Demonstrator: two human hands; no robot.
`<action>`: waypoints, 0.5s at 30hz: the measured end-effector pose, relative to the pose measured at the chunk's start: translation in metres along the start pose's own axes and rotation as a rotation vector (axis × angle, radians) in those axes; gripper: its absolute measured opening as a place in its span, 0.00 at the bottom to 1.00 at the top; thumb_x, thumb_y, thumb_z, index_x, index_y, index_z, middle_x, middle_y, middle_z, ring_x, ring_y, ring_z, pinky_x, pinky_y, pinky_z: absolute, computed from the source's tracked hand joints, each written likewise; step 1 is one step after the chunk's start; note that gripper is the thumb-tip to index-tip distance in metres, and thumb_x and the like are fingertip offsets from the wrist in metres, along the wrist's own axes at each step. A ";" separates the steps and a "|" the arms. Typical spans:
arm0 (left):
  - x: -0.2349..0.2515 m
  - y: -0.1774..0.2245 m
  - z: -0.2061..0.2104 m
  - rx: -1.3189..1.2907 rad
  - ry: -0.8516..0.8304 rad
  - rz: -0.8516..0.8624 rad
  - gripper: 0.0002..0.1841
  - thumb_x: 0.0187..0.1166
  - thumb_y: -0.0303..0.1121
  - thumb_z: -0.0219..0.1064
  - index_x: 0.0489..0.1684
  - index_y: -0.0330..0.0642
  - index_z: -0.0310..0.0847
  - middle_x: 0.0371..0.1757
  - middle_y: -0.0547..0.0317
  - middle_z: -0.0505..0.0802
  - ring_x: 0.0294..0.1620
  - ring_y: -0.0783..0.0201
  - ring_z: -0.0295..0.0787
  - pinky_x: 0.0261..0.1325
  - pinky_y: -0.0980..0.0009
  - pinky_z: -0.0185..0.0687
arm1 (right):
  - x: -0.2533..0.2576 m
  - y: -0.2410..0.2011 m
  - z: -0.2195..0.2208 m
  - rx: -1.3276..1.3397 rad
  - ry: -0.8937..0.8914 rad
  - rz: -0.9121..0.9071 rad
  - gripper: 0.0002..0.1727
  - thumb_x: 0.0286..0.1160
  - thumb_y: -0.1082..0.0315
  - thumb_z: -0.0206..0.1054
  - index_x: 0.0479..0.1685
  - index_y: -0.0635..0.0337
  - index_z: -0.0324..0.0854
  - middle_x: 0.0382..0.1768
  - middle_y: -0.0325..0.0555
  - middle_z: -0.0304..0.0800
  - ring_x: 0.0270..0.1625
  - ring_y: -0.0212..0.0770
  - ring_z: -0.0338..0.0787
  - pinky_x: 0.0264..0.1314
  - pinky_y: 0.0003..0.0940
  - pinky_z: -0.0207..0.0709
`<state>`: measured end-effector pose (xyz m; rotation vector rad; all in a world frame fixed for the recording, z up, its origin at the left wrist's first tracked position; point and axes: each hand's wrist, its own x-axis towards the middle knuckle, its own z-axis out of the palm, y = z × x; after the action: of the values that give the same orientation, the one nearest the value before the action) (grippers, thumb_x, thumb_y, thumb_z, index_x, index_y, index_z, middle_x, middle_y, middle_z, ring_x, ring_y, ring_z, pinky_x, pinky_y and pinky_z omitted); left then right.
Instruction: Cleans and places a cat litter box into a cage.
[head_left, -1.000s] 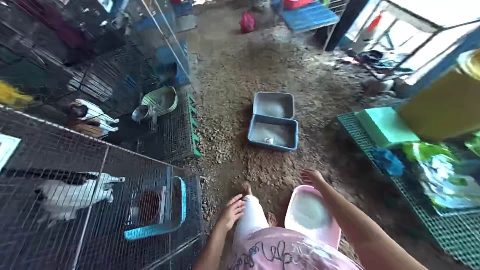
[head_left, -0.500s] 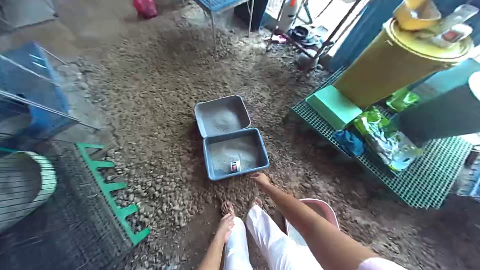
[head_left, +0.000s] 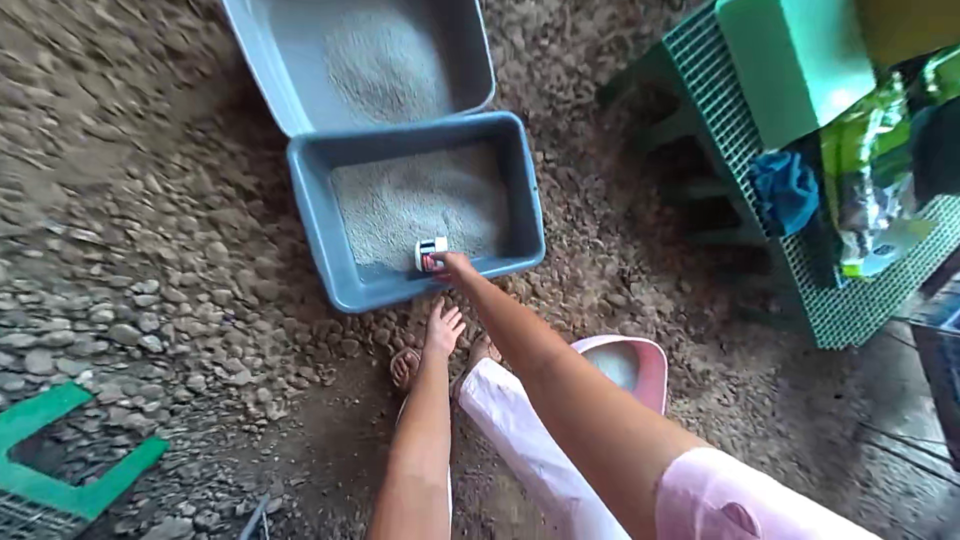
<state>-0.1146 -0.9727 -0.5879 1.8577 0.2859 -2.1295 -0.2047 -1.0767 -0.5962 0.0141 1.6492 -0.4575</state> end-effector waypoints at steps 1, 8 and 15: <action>0.006 -0.001 0.003 -0.029 0.001 0.006 0.32 0.95 0.51 0.44 0.93 0.45 0.48 0.88 0.40 0.68 0.83 0.46 0.72 0.78 0.48 0.72 | 0.009 0.004 -0.002 0.104 -0.018 -0.003 0.26 0.88 0.63 0.61 0.80 0.68 0.69 0.73 0.62 0.78 0.65 0.52 0.85 0.65 0.47 0.81; 0.014 0.016 0.016 -0.093 0.035 0.038 0.31 0.96 0.50 0.41 0.93 0.43 0.46 0.88 0.39 0.68 0.81 0.48 0.73 0.77 0.55 0.73 | -0.018 0.011 -0.045 0.459 -0.071 0.002 0.19 0.90 0.63 0.56 0.70 0.66 0.71 0.54 0.51 0.83 0.47 0.40 0.86 0.54 0.38 0.84; 0.051 0.031 0.055 -0.255 0.209 0.194 0.32 0.91 0.48 0.54 0.88 0.40 0.54 0.84 0.39 0.69 0.78 0.45 0.73 0.74 0.50 0.77 | -0.139 0.099 -0.199 -0.312 0.519 -0.736 0.13 0.72 0.73 0.69 0.44 0.79 0.86 0.52 0.64 0.90 0.53 0.43 0.92 0.59 0.34 0.87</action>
<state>-0.1613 -1.0253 -0.6287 1.8736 0.3869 -1.6891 -0.3472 -0.8908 -0.4800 -0.7855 2.2042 -0.7866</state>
